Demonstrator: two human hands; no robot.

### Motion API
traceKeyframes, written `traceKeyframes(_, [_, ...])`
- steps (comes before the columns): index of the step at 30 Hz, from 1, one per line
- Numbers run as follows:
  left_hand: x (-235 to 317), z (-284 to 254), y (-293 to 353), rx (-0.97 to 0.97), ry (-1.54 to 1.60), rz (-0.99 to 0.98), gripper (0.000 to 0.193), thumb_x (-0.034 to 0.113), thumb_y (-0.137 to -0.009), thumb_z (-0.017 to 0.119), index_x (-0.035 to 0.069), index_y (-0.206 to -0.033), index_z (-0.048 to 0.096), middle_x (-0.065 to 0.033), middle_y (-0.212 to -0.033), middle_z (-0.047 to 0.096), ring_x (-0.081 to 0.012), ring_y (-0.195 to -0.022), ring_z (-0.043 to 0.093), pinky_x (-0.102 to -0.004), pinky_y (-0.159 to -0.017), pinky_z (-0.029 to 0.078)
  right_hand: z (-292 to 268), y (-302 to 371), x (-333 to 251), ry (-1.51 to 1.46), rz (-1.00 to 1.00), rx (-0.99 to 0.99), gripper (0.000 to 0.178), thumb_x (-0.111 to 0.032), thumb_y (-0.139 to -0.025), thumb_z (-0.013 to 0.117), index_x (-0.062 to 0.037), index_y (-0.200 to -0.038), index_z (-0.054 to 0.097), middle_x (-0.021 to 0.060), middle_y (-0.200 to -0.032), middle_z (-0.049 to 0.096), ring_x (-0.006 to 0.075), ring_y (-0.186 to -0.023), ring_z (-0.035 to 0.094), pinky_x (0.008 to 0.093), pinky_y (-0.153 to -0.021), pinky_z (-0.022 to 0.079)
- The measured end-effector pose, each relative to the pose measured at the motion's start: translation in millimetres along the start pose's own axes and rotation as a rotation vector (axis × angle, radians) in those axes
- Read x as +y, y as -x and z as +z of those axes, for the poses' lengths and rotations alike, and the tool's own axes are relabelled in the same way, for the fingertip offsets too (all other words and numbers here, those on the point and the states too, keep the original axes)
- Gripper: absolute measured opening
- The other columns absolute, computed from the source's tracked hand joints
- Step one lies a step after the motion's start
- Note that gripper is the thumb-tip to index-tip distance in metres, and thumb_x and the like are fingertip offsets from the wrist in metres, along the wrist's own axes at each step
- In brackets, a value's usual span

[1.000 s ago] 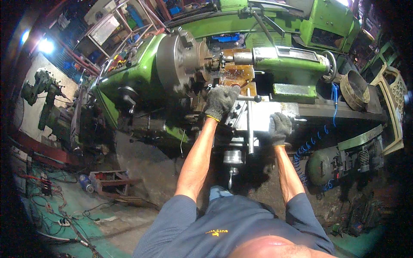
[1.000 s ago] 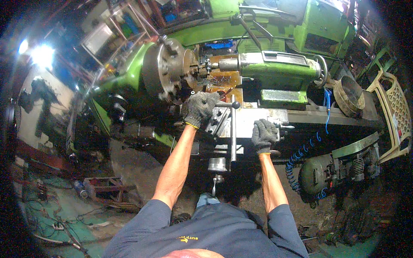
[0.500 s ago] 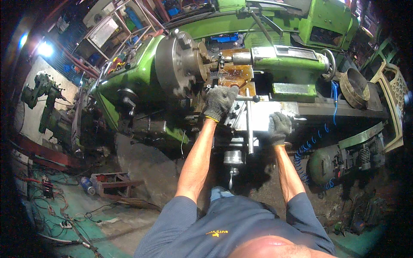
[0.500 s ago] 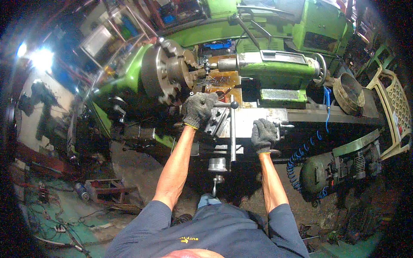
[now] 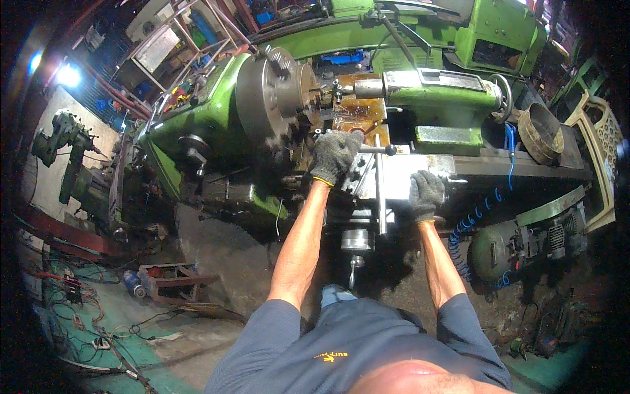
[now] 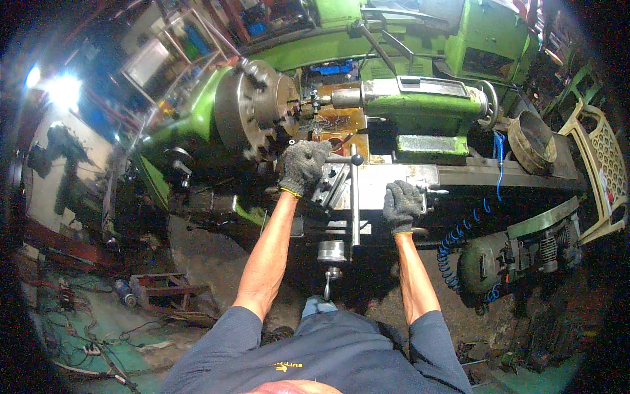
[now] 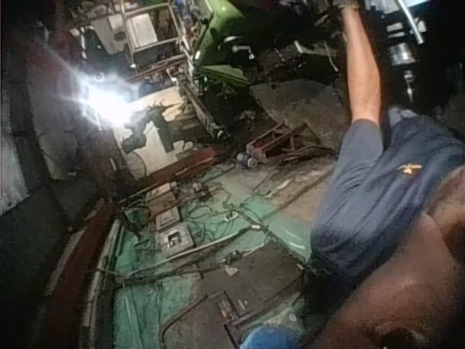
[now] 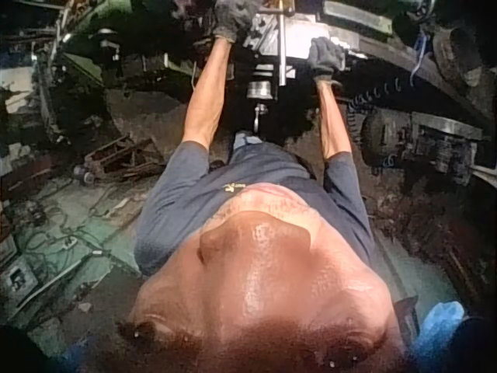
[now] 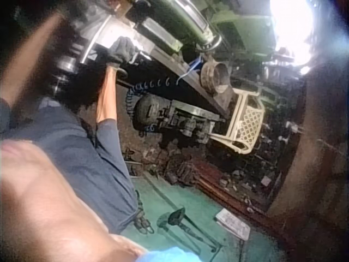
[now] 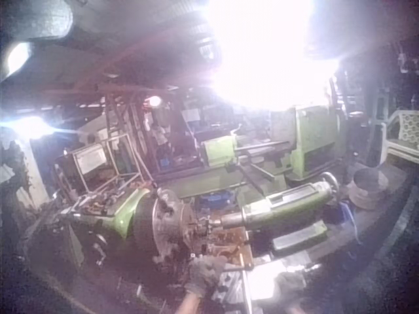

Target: The person operates a green industrial lathe, using both hands to manipulate the control levers and knobs on the machine's carriage. They adjust the tool position and machine settings while a cylindrical metal workpiece rotates in the chuck.

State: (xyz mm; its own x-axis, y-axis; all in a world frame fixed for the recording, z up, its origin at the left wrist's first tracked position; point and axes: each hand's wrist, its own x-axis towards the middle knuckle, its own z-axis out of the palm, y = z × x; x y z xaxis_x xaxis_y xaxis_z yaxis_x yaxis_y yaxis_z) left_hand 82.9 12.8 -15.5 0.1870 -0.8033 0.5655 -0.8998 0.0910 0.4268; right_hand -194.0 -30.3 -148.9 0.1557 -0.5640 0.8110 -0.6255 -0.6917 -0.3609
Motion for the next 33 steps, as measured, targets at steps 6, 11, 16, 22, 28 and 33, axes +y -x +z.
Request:
traceKeyframes(6, [-6,3,0,-0.006,-0.001,0.019,0.031,0.033,-0.096,0.067,0.008,-0.082,0.077,-0.0186,-0.079,0.071,-0.0372,-0.074,0.068,-0.049,-0.065,0.051,1,0,-1,-0.002,0.002,0.004,0.014,-0.016,-0.083,0.073,-0.0122,-0.096,0.076,0.0129,-0.104,0.074,0.0349,-0.1,0.069,0.0485,-0.093,0.052])
traceKeyframes(11, [-1,1,0,0.005,0.037,0.003,0.03,0.034,-0.096,0.067,0.008,-0.082,0.077,-0.0185,-0.079,0.071,-0.037,-0.074,0.068,-0.0487,-0.065,0.05,2,1,2,-0.002,-0.003,0.011,0.016,-0.016,-0.083,0.073,-0.0122,-0.097,0.077,0.0131,-0.105,0.075,0.0351,-0.1,0.069,0.0482,-0.093,0.052])
traceKeyframes(16, [-5,1,1,0.019,0.017,0.009,0.033,0.034,-0.097,0.067,0.007,-0.079,0.076,-0.019,-0.077,0.07,-0.0375,-0.074,0.068,-0.0488,-0.065,0.05,3,0,0,-0.023,-0.007,0.009,0.016,-0.017,-0.083,0.073,-0.0124,-0.098,0.077,0.0134,-0.105,0.075,0.0356,-0.1,0.07,0.0486,-0.093,0.053])
traceKeyframes(22, [2,-3,-1,-0.027,-0.002,-0.014,0.035,0.035,-0.097,0.066,0.007,-0.08,0.075,-0.0199,-0.078,0.069,-0.0384,-0.076,0.068,-0.0498,-0.067,0.05,0,-1,0,-0.015,0.001,-0.012,0.016,-0.016,-0.083,0.073,-0.0123,-0.098,0.076,0.0136,-0.105,0.074,0.0354,-0.101,0.069,0.0488,-0.093,0.052])
traceKeyframes(28, [0,-3,2,0.003,0.033,-0.022,0.034,0.034,-0.098,0.065,0.007,-0.082,0.077,-0.0193,-0.08,0.07,-0.0381,-0.078,0.069,-0.0498,-0.069,0.051,2,0,0,-0.066,0.003,-0.011,0.017,-0.016,-0.084,0.073,-0.0123,-0.1,0.075,0.0121,-0.106,0.074,0.0343,-0.104,0.068,0.0492,-0.096,0.05])
traceKeyframes(33, [8,-8,0,-0.029,0.049,-0.006,0.031,0.034,-0.097,0.064,0.008,-0.084,0.078,-0.0184,-0.082,0.072,-0.0374,-0.08,0.07,-0.0487,-0.07,0.052,5,4,3,-0.017,0.014,-0.015,0.016,-0.017,-0.084,0.073,-0.0128,-0.099,0.075,0.0111,-0.105,0.074,0.034,-0.104,0.068,0.0493,-0.098,0.048])
